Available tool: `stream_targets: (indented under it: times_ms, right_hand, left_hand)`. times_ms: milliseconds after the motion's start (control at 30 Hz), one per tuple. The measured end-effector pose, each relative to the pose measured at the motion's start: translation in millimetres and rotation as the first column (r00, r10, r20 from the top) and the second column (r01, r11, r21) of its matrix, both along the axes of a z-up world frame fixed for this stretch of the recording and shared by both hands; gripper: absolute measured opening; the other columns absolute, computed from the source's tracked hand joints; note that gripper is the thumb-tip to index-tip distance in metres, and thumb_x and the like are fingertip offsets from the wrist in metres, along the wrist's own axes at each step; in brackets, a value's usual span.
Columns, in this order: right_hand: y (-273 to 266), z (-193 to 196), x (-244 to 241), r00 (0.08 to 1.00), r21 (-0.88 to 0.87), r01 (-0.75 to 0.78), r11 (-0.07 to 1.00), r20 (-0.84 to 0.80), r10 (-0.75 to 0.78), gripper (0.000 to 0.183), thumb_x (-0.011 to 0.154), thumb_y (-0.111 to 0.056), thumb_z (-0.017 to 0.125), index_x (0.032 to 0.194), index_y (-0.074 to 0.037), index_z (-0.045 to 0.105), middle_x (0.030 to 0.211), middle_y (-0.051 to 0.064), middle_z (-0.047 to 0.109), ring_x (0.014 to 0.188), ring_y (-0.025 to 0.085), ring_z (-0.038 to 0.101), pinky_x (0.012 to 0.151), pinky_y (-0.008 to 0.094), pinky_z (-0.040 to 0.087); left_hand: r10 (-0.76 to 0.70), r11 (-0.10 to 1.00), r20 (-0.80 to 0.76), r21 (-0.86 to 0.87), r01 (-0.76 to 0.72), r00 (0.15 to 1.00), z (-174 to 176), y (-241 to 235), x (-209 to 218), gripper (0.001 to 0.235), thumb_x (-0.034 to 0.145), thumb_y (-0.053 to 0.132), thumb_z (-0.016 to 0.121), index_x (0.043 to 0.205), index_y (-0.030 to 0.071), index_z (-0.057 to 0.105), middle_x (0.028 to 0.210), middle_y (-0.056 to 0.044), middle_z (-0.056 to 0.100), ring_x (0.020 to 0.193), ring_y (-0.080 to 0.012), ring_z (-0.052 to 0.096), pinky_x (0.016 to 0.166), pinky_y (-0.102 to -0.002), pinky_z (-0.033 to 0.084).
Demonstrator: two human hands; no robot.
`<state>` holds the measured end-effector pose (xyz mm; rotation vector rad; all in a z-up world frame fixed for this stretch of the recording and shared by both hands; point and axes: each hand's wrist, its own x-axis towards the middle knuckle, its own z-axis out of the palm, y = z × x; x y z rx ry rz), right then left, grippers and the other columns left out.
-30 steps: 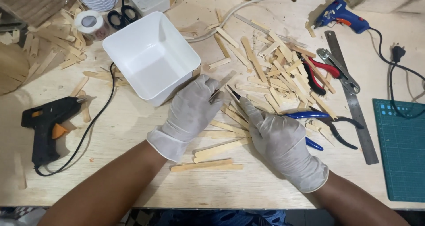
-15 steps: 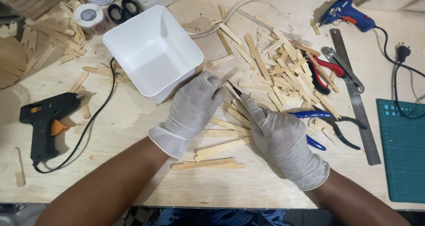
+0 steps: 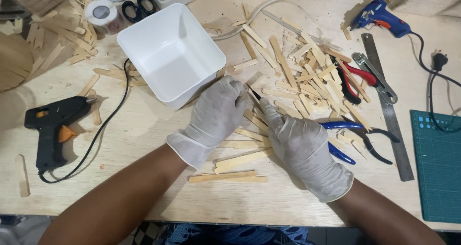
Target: Assembling a decorative container by gluing popsicle sticks onto a plastic base using a hot glue gun and trimming them with pliers.
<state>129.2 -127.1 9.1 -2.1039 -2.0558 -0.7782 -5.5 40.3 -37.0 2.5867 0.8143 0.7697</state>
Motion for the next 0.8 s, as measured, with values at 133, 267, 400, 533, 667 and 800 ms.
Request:
stream_targets:
  times_ms: [133,267,400,533,667,800]
  right_hand:
    - [-3,5,-1,0.999,0.04,-0.026,0.999,0.018,0.026,0.042,0.086,-0.02,0.064,0.127,-0.016,0.072,0.061,-0.001,0.056,0.051,0.018,0.061,0.052,0.033,0.055]
    - [-6,-14,10,0.996,0.088,-0.062,0.994,0.073,0.055,0.034,0.085,-0.02,0.066,0.117,-0.011,0.075,0.06,0.001,0.056,0.049,0.02,0.06,0.047,0.035,0.052]
    - [-3,-12,7,0.994,0.092,-0.075,0.993,0.087,0.067,0.035,0.084,-0.022,0.067,0.116,-0.012,0.076,0.061,0.001,0.056,0.049,0.019,0.06,0.045,0.036,0.052]
    - [-2,0,1,0.994,0.117,-0.086,0.989,0.073,0.077,0.036,0.084,-0.024,0.067,0.117,-0.014,0.076,0.062,0.0,0.054,0.05,0.02,0.061,0.044,0.037,0.052]
    - [-4,-7,1,0.998,0.085,-0.027,0.996,0.056,0.022,0.045,0.086,-0.021,0.062,0.129,-0.014,0.073,0.059,0.0,0.052,0.045,0.018,0.056,0.046,0.033,0.052]
    - [-3,-10,3,0.999,0.07,-0.006,0.998,0.041,0.003,0.043,0.086,-0.022,0.063,0.127,-0.014,0.073,0.059,-0.001,0.053,0.046,0.019,0.057,0.047,0.033,0.052]
  left_hand:
    - [0.001,0.999,0.031,-0.038,0.0,1.0,-2,4,1,0.015,0.088,0.022,0.069,0.082,0.015,0.057,0.075,-0.005,0.053,0.084,-0.0256,0.067,0.072,-0.036,0.057]
    - [-0.026,0.995,0.063,-0.096,0.032,0.998,-5,7,3,0.016,0.089,0.023,0.068,0.081,0.015,0.057,0.076,-0.006,0.053,0.083,-0.0268,0.066,0.07,-0.035,0.057]
    - [-0.026,0.999,0.046,-0.043,0.028,0.999,3,1,2,0.016,0.089,0.02,0.067,0.08,0.014,0.056,0.075,-0.005,0.053,0.082,-0.0267,0.066,0.07,-0.035,0.057]
    - [-0.012,0.998,0.033,-0.067,0.015,0.999,5,3,2,0.02,0.087,0.02,0.068,0.076,0.014,0.052,0.073,-0.005,0.052,0.078,-0.0271,0.065,0.068,-0.036,0.056]
    - [-0.031,0.995,0.05,-0.096,0.035,0.998,9,2,1,0.02,0.089,0.019,0.067,0.076,0.013,0.053,0.072,-0.008,0.052,0.077,-0.0295,0.066,0.064,-0.036,0.056]
    - [-0.031,0.99,0.058,-0.138,0.039,0.998,2,5,1,0.022,0.088,0.02,0.069,0.075,0.014,0.052,0.071,-0.006,0.052,0.076,-0.0275,0.066,0.062,-0.035,0.055]
